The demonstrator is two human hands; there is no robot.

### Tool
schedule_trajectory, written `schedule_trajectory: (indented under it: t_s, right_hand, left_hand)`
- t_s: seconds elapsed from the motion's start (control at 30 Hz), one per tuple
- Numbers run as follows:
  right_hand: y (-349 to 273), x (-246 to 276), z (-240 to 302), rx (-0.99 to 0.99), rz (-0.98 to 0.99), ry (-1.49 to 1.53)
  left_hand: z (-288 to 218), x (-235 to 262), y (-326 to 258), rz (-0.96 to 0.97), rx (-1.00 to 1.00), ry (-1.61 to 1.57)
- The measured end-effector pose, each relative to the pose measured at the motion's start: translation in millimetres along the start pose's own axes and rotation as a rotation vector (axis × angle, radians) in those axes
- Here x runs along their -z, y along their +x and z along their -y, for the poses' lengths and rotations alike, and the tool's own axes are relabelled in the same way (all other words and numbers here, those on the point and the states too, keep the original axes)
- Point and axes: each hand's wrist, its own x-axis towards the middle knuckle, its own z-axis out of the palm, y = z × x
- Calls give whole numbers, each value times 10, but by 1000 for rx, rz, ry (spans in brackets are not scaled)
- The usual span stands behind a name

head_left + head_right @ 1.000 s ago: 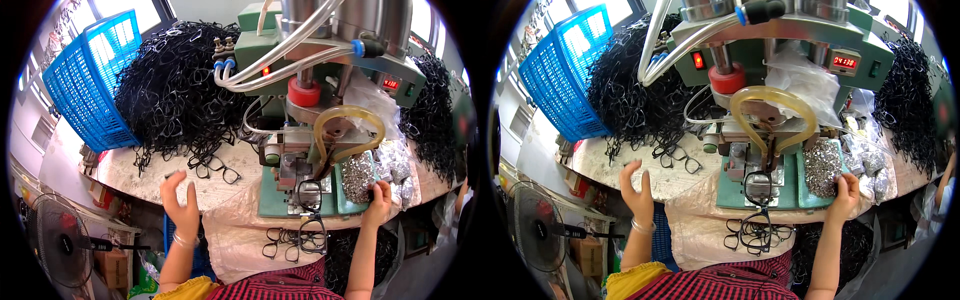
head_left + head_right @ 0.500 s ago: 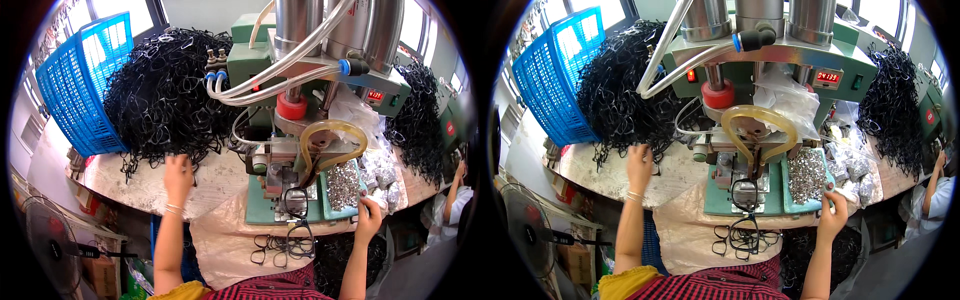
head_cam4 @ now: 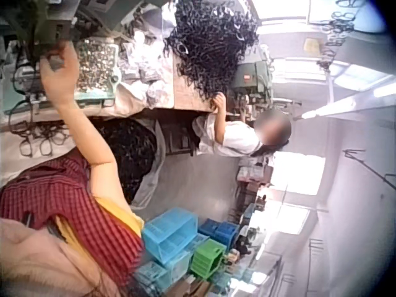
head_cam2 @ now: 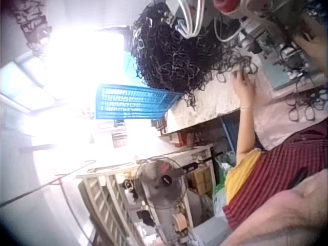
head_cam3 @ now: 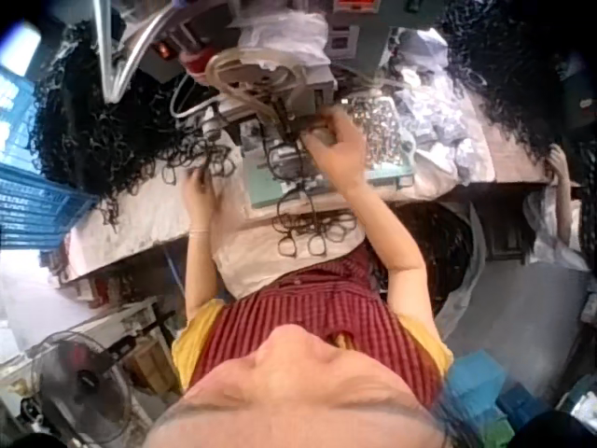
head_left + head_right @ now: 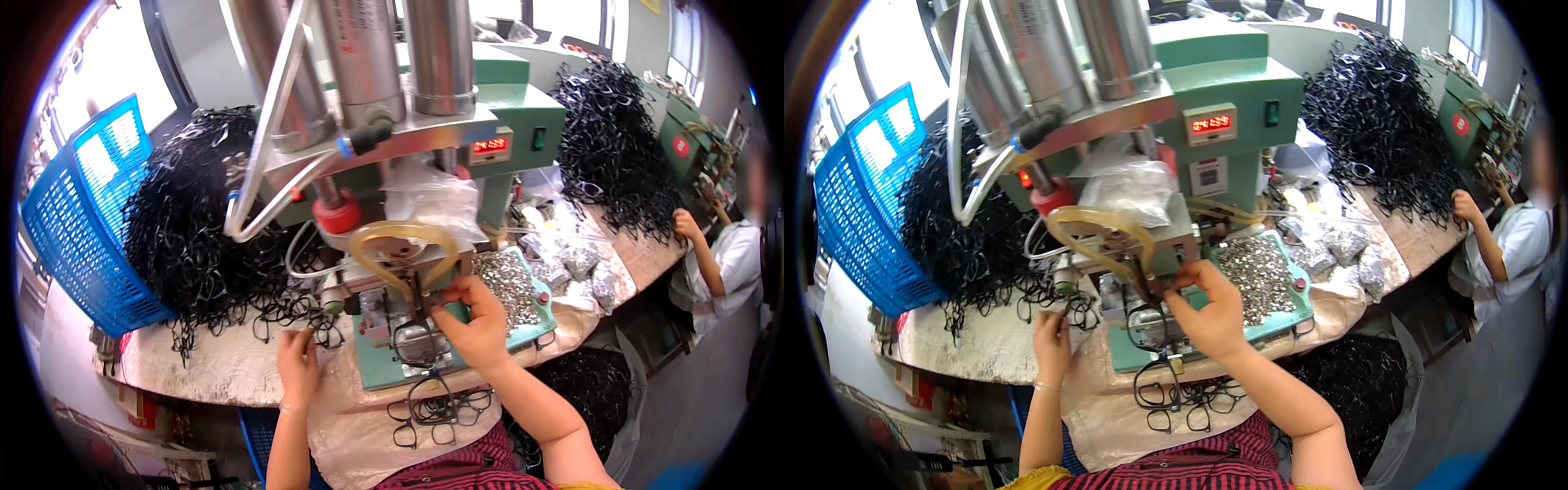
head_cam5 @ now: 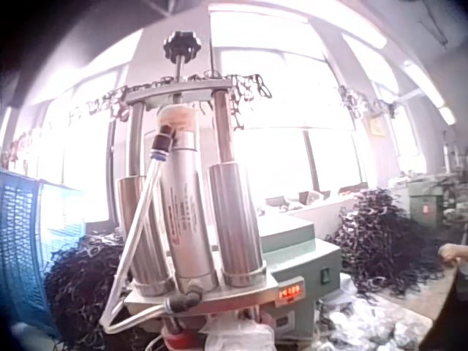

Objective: The person assembles eyeglasses by placing frames into a machine, inserting small metal components, and pressing a lever to secure them. The person repeatedly handles frames and components, placing finished glasses on the table.

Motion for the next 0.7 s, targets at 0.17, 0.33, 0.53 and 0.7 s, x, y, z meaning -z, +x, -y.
schedule_trajectory:
  t_s: [0.17, 0.33, 0.53, 0.7]
  right_hand:
    - [-73, -79, 11, -117, -21, 230]
    - [-57, -150, 170, -195, 20, 389]
    - [-192, 95, 384, -160, 111, 161]
    - [-77, 804, -480, 147, -88, -1030]
  left_hand:
    - [-492, 249, 61, -148, -12, -820]
    - [-1451, 553, 500, -176, -533, -740]
    - [-1547, 447, 372, -73, -610, -746]
    - [-1588, 191, 151, 159, -966, -389]
